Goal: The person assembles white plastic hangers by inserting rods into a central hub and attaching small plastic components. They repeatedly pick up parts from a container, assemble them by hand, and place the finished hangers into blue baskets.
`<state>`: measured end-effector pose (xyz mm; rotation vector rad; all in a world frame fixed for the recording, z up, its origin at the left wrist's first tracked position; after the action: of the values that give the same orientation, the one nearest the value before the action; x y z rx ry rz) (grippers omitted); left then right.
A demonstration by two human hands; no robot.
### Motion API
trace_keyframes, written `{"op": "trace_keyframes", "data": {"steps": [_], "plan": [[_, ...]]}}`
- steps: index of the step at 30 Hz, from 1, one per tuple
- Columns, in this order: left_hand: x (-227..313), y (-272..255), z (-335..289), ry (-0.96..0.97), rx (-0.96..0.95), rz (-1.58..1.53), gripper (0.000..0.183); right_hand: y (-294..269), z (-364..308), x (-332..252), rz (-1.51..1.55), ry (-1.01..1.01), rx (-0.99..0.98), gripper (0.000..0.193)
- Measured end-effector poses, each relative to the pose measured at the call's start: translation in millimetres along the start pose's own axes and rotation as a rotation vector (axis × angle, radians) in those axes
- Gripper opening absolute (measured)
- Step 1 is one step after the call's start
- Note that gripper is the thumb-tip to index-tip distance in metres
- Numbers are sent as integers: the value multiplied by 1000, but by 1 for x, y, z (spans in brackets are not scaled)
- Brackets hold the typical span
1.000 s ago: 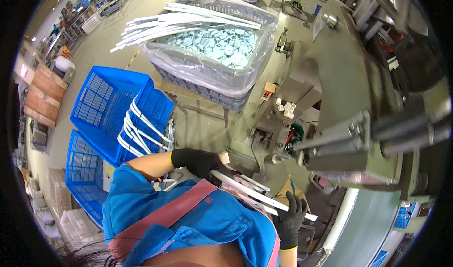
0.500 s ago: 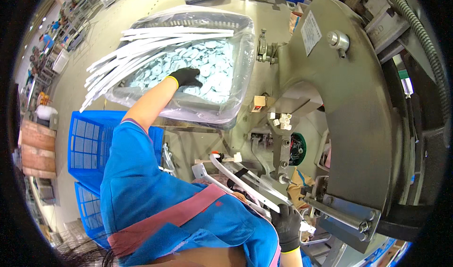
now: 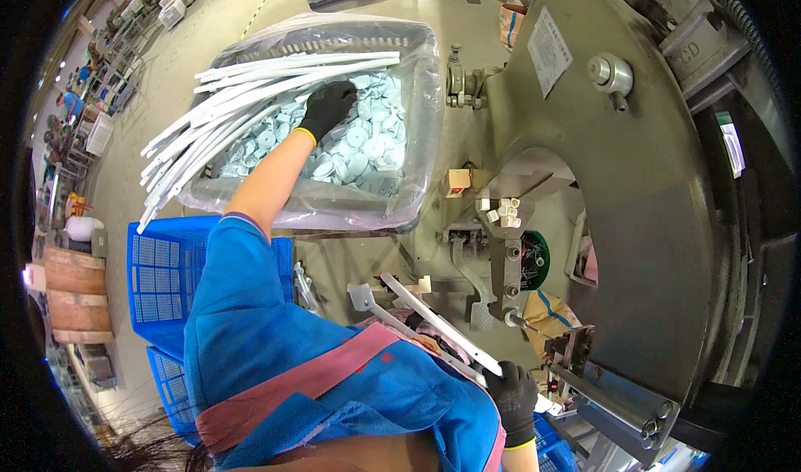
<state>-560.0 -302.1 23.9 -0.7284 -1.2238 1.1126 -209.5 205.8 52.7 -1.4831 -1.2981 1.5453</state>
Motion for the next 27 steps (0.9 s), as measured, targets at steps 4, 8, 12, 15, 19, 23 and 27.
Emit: {"op": "trace_keyframes", "data": {"steps": [4, 8, 12, 15, 19, 23, 27], "plan": [[15, 33, 14, 191, 19, 60, 22, -12, 8, -16, -35, -73, 22, 25], [16, 69, 13, 223, -292, 309, 19, -12, 4, -9, -45, -55, 13, 27], [6, 61, -5, 115, -406, 420, 27, -13, 0, 1, -39, -78, 25, 28], [-12, 62, -17, -20, -521, 566, 28, -12, -5, 16, -42, -58, -8, 26], [-26, 37, -41, -145, -585, 612, 27, -17, -7, 32, -34, 39, -97, 23], [9, -42, -54, -107, -257, 46, 29, -45, 0, 20, -14, -327, 25, 28], [159, -98, -125, -33, -153, -931, 27, -65, 2, 39, 53, -443, 36, 27]]}}
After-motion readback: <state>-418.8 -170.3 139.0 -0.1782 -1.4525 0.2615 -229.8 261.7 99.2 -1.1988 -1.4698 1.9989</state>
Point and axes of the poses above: each hand's wrist, its own z-axis towards the middle knuckle, its own y-axis out of the palm, x = y × z, the point moved 9 cm from there along z, towards the middle knuckle, and after that the axes turned 2 degrees about z, right-handed, at the moved point
